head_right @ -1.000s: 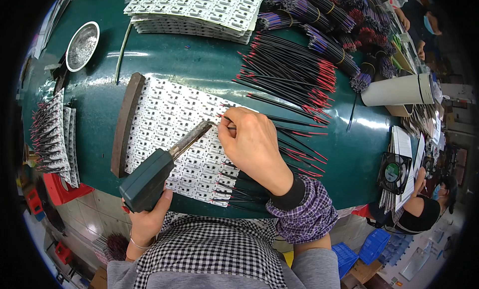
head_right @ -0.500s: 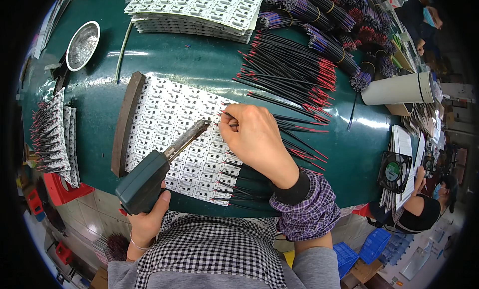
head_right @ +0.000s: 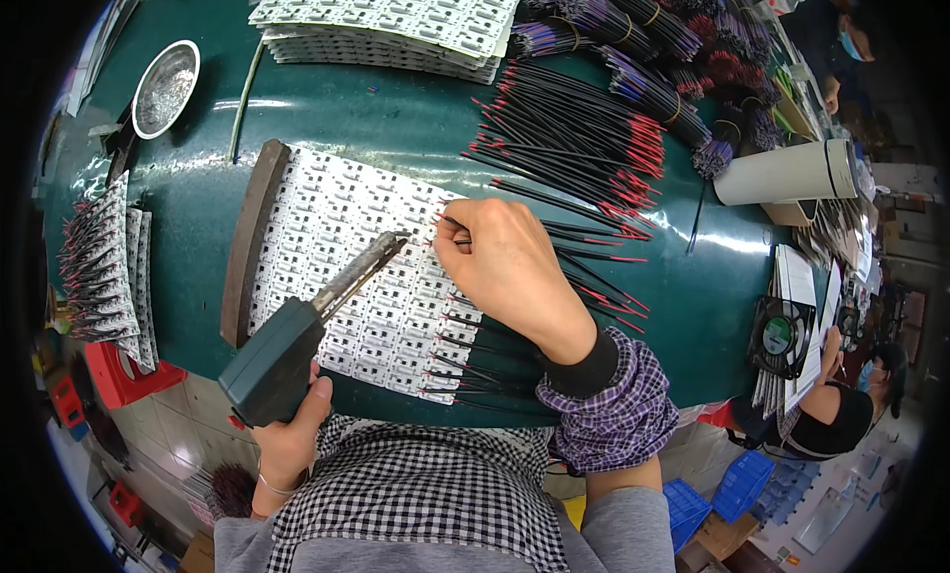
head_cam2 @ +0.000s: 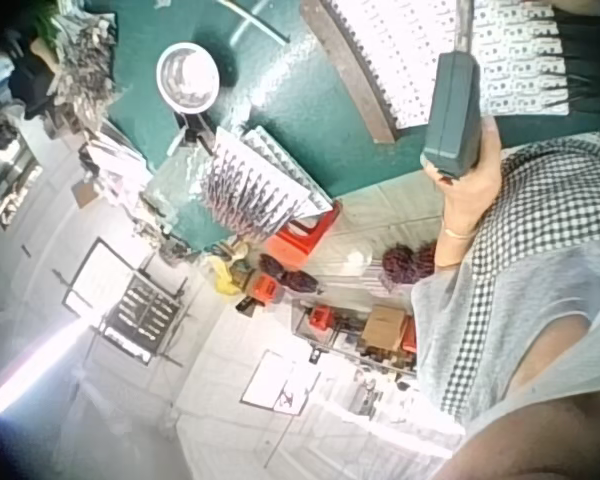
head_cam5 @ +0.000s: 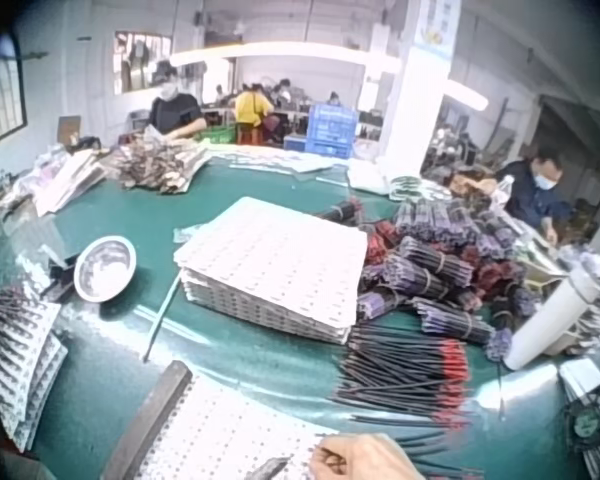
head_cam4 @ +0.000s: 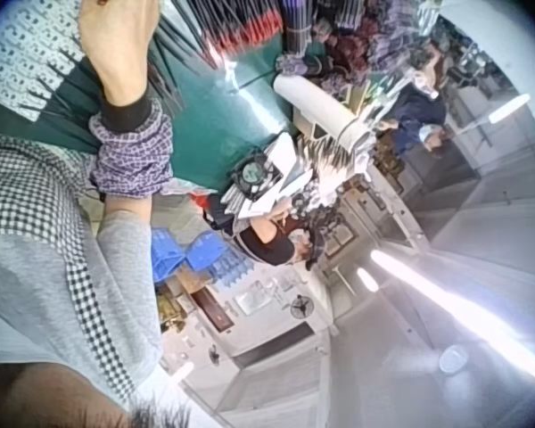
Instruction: The person solders wires onto contact points on circuit board sheets using a soldering iron while holding the wires in place by hand.
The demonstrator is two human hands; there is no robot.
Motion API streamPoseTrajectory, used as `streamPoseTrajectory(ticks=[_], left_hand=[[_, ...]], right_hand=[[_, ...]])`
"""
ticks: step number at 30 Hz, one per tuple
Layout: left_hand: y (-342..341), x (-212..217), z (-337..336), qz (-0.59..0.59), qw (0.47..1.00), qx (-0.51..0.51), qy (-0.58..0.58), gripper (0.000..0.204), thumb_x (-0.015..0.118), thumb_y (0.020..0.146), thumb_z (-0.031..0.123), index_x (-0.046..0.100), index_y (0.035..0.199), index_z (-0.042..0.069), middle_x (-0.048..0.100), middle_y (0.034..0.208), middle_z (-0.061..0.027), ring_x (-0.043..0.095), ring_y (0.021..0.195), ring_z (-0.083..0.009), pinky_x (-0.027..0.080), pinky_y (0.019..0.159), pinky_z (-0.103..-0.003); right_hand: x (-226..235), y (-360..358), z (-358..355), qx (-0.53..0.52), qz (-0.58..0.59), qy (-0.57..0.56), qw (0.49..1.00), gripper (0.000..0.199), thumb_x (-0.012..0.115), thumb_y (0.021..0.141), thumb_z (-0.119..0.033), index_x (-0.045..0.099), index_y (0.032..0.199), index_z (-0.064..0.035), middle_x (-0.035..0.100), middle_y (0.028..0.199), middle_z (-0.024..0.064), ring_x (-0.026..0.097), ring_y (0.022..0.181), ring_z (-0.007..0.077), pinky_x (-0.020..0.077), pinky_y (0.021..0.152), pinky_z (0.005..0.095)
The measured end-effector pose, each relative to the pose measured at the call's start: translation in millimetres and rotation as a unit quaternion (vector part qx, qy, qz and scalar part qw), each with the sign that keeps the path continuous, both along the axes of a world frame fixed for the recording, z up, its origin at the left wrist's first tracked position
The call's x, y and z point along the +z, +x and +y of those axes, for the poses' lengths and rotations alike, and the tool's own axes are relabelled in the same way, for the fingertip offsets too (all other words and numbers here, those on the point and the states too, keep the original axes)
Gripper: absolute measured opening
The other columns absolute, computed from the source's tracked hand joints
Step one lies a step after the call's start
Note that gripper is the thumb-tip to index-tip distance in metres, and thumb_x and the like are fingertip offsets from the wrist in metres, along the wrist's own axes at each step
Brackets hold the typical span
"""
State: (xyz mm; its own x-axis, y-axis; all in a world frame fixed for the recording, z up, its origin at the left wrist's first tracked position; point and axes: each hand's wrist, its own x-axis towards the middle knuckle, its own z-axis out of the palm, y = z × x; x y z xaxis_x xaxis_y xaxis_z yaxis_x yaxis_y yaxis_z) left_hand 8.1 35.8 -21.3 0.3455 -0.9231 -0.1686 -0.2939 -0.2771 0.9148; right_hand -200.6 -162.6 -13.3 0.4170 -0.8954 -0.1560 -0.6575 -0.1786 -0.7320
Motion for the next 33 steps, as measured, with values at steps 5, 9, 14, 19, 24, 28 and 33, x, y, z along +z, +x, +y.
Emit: streamPoseTrajectory(ticks=[5,9,14,19,24,28,33], left_hand=[[6,4,-2,0.109,0.994,0.006,-0.003,0.029,0.074,0.083,-0.003,0.066,0.111,-0.005,0.069,0.103,-0.0101,0.063,0.074,-0.0128,0.05,0.06,-0.026],[4,10,-4,0.142,0.988,0.054,0.02,0.028,0.076,0.083,0.001,0.068,0.109,-0.006,0.071,0.101,-0.0108,0.067,0.083,-0.015,0.054,0.069,-0.028],[10,-4,1,0.105,0.993,-0.009,-0.046,0.041,0.07,0.083,-0.008,0.06,0.123,-0.006,0.067,0.11,-0.0137,0.057,0.062,-0.0097,0.044,0.05,-0.023],[14,-5,7,0.063,0.997,-0.034,-0.039,0.042,0.071,0.084,-0.007,0.06,0.124,-0.005,0.068,0.111,-0.0126,0.056,0.063,-0.0093,0.044,0.051,-0.023],[16,-3,10,0.059,0.997,-0.053,0.002,0.042,0.072,0.084,-0.006,0.061,0.124,-0.004,0.068,0.112,-0.0112,0.061,0.077,-0.0104,0.05,0.062,-0.023],[5,1,-7,0.017,0.997,-0.01,-0.069,0.019,0.079,0.078,0.006,0.072,0.094,-0.002,0.07,0.078,-0.0081,0.064,0.06,-0.0152,0.05,0.056,-0.027],[6,-2,-6,-0.039,0.994,-0.067,-0.083,0.017,0.078,0.078,0.005,0.072,0.093,-0.001,0.069,0.079,-0.008,0.063,0.058,-0.0185,0.049,0.054,-0.029]], right_hand=[[5,-8,8,0.032,0.003,-0.044,0.998,0.013,0.065,0.088,-0.006,0.064,0.088,0.0069,0.062,0.08,0.0224,0.06,0.07,0.0384,0.0471,0.062,0.0434],[17,-1,27,-0.012,-0.06,-0.218,0.974,0.016,0.069,0.087,-0.004,0.069,0.102,0.0024,0.058,0.084,0.0166,0.06,0.07,0.0338,0.0486,0.065,0.0422],[10,3,47,0.019,0.013,-0.151,0.988,0.042,0.064,0.087,0.005,0.063,0.128,-0.0013,0.049,0.091,0.0124,0.056,0.071,0.0275,0.0489,0.066,0.0375],[-7,9,51,-0.057,-0.065,-0.076,0.993,0.013,0.063,0.086,0.003,0.063,0.099,0.001,0.06,0.089,0.0138,0.063,0.07,0.0329,0.0501,0.063,0.0409],[-11,10,50,-0.066,-0.047,-0.09,0.993,0.008,0.066,0.086,-0.001,0.058,0.087,-0.0002,0.062,0.084,0.0133,0.064,0.07,0.0329,0.0493,0.062,0.0407],[-15,10,50,-0.068,-0.032,-0.087,0.993,0.008,0.067,0.085,-0.002,0.059,0.087,-0.0004,0.062,0.084,0.0129,0.064,0.07,0.0328,0.0487,0.061,0.041],[-14,10,49,-0.071,-0.037,-0.089,0.993,0.008,0.067,0.085,-0.002,0.06,0.086,-0.0003,0.063,0.084,0.0132,0.063,0.07,0.0327,0.0484,0.061,0.0409]])
